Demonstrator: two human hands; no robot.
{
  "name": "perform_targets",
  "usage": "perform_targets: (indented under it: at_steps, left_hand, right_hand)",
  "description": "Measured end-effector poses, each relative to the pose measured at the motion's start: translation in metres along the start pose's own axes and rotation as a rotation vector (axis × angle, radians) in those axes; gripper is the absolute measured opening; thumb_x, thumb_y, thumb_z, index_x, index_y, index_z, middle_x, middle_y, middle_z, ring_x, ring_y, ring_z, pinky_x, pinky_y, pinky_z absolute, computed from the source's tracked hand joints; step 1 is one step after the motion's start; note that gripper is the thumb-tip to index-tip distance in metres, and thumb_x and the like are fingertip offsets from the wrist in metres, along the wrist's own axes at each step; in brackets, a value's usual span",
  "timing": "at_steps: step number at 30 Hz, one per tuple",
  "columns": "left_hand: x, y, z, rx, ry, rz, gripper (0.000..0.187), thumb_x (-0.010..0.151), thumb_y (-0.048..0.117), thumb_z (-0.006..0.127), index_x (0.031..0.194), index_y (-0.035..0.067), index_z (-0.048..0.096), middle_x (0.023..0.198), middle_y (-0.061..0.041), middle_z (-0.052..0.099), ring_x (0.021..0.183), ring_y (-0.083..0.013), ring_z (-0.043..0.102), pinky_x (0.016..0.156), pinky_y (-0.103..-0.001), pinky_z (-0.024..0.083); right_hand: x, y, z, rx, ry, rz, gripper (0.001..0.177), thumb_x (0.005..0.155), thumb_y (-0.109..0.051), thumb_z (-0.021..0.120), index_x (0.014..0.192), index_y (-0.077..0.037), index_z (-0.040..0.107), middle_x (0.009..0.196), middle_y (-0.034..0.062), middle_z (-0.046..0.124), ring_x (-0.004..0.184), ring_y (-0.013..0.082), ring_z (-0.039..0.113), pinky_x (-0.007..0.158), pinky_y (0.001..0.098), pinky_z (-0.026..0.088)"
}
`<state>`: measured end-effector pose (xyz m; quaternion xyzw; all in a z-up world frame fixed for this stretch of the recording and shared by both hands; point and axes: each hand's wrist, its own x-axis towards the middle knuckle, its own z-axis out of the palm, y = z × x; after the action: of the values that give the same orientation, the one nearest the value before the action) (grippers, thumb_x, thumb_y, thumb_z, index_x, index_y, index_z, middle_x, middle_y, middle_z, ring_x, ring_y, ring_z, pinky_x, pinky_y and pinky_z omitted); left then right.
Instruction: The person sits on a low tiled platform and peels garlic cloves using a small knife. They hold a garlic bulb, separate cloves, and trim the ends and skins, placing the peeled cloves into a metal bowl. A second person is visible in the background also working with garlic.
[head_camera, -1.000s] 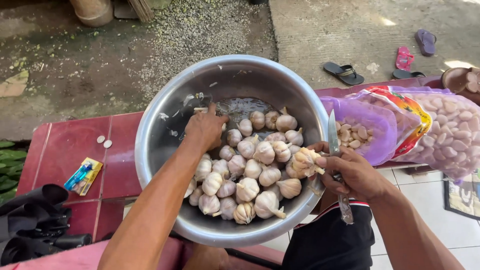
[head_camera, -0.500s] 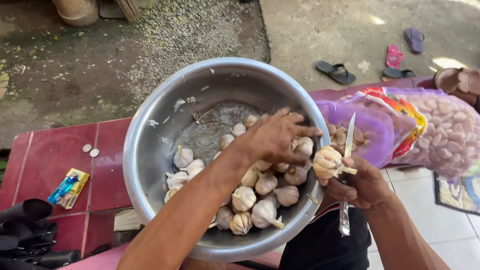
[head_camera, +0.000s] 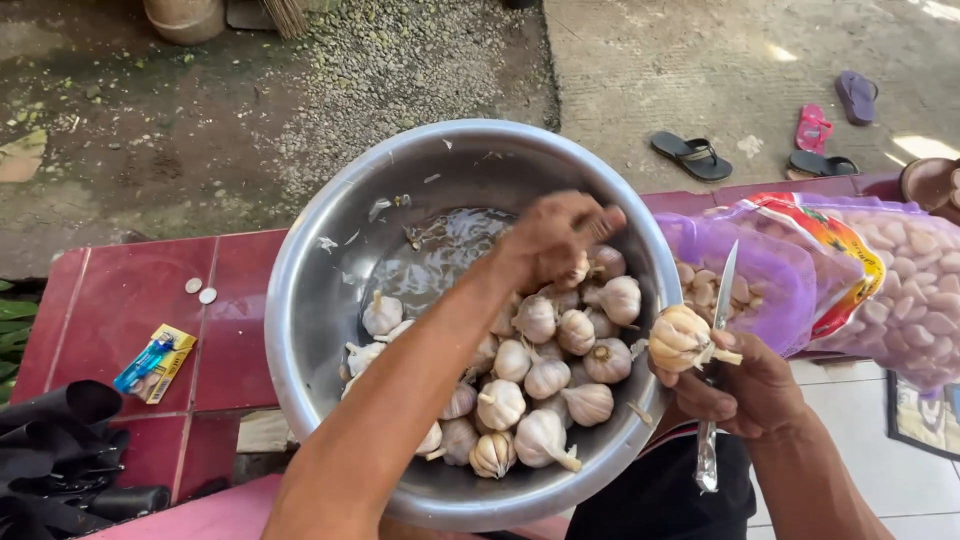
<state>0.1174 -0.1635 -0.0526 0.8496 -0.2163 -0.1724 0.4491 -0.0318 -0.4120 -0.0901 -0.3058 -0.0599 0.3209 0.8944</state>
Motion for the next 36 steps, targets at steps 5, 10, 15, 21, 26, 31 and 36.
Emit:
perform_targets:
  at_steps: [5, 10, 15, 21, 26, 31, 36]
  left_hand:
    - [-0.039, -0.017, -0.076, 0.198, 0.186, -0.113, 0.055, 0.088, 0.054, 0.044, 0.12, 0.014, 0.063, 0.125, -0.011, 0.062, 0.116, -0.0319, 0.058, 0.094, -0.053, 0.044]
    - [-0.1, -0.054, -0.104, 0.782, -0.056, -0.355, 0.044, 0.082, 0.004, 0.055, 0.12, 0.017, 0.074, 0.115, -0.021, 0.072, 0.106, -0.0402, 0.07, 0.092, -0.053, 0.057]
    - [-0.127, -0.114, -0.083, 0.848, -0.27, -0.647, 0.037, 0.084, 0.025, 0.078, 0.116, 0.01, 0.068, 0.108, -0.015, 0.074, 0.098, -0.034, 0.072, 0.079, -0.045, 0.061]
    - [-0.111, -0.079, -0.097, 0.763, -0.319, -0.704, 0.045, 0.087, 0.016, 0.055, 0.131, 0.008, 0.062, 0.122, -0.015, 0.071, 0.111, -0.0346, 0.068, 0.094, -0.043, 0.057]
    - [-0.108, -0.078, -0.081, 0.707, -0.203, -0.679, 0.025, 0.083, 0.016, 0.068, 0.106, 0.005, 0.072, 0.106, -0.015, 0.074, 0.096, -0.0338, 0.072, 0.081, -0.043, 0.06]
    - [-0.13, 0.043, -0.064, 0.418, -0.054, -0.524, 0.034, 0.084, 0.012, 0.064, 0.118, 0.013, 0.058, 0.132, -0.007, 0.063, 0.109, -0.0241, 0.066, 0.088, -0.035, 0.061]
    - [-0.146, 0.076, -0.017, 0.258, -0.266, -0.191, 0.038, 0.09, 0.042, 0.078, 0.095, 0.013, 0.054, 0.1, -0.006, 0.062, 0.085, -0.022, 0.064, 0.072, -0.038, 0.057]
  right_hand:
    - [0.0, -0.003, 0.014, -0.036, -0.011, -0.008, 0.045, 0.099, -0.031, 0.067, 0.103, 0.012, 0.053, 0.077, 0.0227, 0.059, 0.039, 0.008, 0.036, 0.035, 0.0193, 0.029]
    - [-0.001, -0.002, -0.001, -0.021, -0.057, 0.01, 0.048, 0.102, -0.031, 0.067, 0.108, 0.014, 0.053, 0.093, 0.0268, 0.062, 0.043, 0.0081, 0.039, 0.036, 0.0191, 0.032]
    - [0.002, -0.006, 0.004, -0.088, -0.054, 0.035, 0.054, 0.101, -0.035, 0.065, 0.1, 0.018, 0.055, 0.066, 0.0141, 0.055, 0.04, 0.0077, 0.034, 0.037, 0.0218, 0.03]
    - [-0.001, -0.001, 0.0, -0.03, -0.044, -0.004, 0.042, 0.102, -0.03, 0.067, 0.108, 0.01, 0.054, 0.094, 0.0259, 0.062, 0.043, 0.0081, 0.04, 0.037, 0.0194, 0.034]
    - [0.002, -0.002, 0.003, -0.071, -0.015, -0.011, 0.045, 0.102, -0.031, 0.066, 0.109, 0.012, 0.054, 0.092, 0.0271, 0.063, 0.042, 0.0079, 0.038, 0.036, 0.0191, 0.03]
    - [0.001, -0.001, 0.004, -0.034, 0.012, -0.016, 0.043, 0.1, -0.028, 0.067, 0.126, 0.003, 0.051, 0.094, 0.0312, 0.065, 0.04, 0.0094, 0.036, 0.035, 0.0191, 0.028]
    - [0.005, -0.005, 0.017, -0.107, 0.034, 0.017, 0.042, 0.101, -0.026, 0.063, 0.125, 0.006, 0.051, 0.092, 0.0305, 0.063, 0.041, 0.0088, 0.036, 0.036, 0.0187, 0.029]
